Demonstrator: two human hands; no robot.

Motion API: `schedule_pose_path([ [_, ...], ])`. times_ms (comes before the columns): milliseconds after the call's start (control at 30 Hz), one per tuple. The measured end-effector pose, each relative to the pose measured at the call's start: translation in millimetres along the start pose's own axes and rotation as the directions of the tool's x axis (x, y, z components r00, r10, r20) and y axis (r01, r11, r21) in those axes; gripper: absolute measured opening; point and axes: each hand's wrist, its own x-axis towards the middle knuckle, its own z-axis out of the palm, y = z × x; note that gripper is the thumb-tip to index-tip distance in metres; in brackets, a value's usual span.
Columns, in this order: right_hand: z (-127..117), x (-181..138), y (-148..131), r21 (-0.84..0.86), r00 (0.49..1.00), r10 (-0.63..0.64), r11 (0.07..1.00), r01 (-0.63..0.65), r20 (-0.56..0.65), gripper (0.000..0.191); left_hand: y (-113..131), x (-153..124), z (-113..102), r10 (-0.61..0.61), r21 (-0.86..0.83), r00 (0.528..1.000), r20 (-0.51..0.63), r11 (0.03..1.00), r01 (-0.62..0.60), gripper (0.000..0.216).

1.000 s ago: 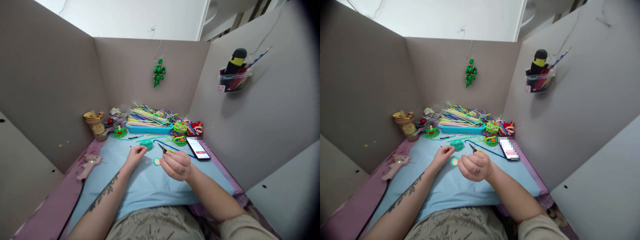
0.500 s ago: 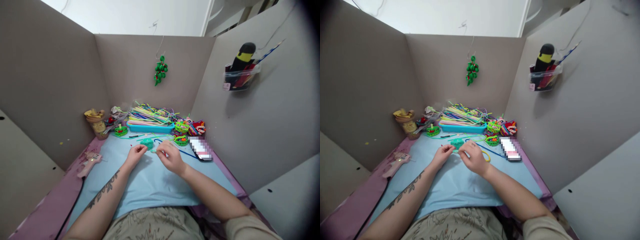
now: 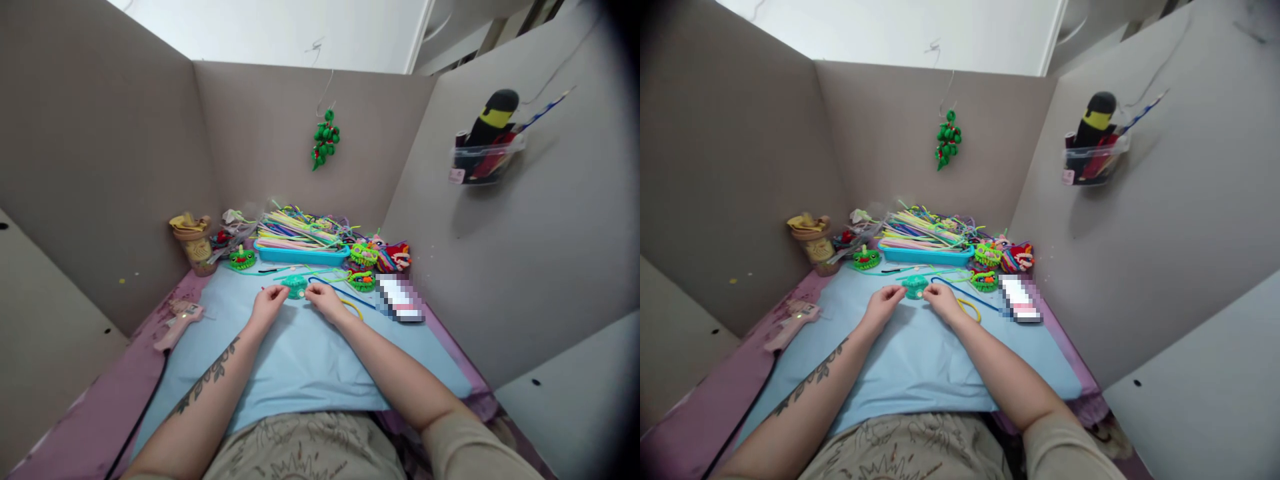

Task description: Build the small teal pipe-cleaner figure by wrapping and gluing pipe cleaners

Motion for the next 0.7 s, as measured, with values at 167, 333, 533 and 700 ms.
schedule_pose_path([
  [167,0.6,-3.7,-4.4,-0.197,0.976,-0.216,0.958,0.208,-0.019,0.020,4.5,-2.4,0.3,-0.003,0.001,0.999,0.037,1.000,0.003,0.030],
  [333,-4.4,-22.2,-18.5,-0.650,0.740,-0.635,0.469,0.599,0.223,0.020,14.0,-9.2,1.0,-0.129,-0.134,0.961,0.244,0.977,0.166,0.040],
  [533,-13.0,-30.4,-18.3,-0.731,0.583,-0.697,0.123,0.671,0.418,0.022,26.0,-15.3,-2.5,-0.183,-0.321,0.871,0.455,0.879,0.353,0.037],
  [700,-13.4,-28.9,-14.3,-0.716,0.559,-0.706,0.106,0.690,0.435,0.024,26.9,-15.4,-2.3,-0.216,-0.296,0.871,0.441,0.881,0.369,0.028],
])
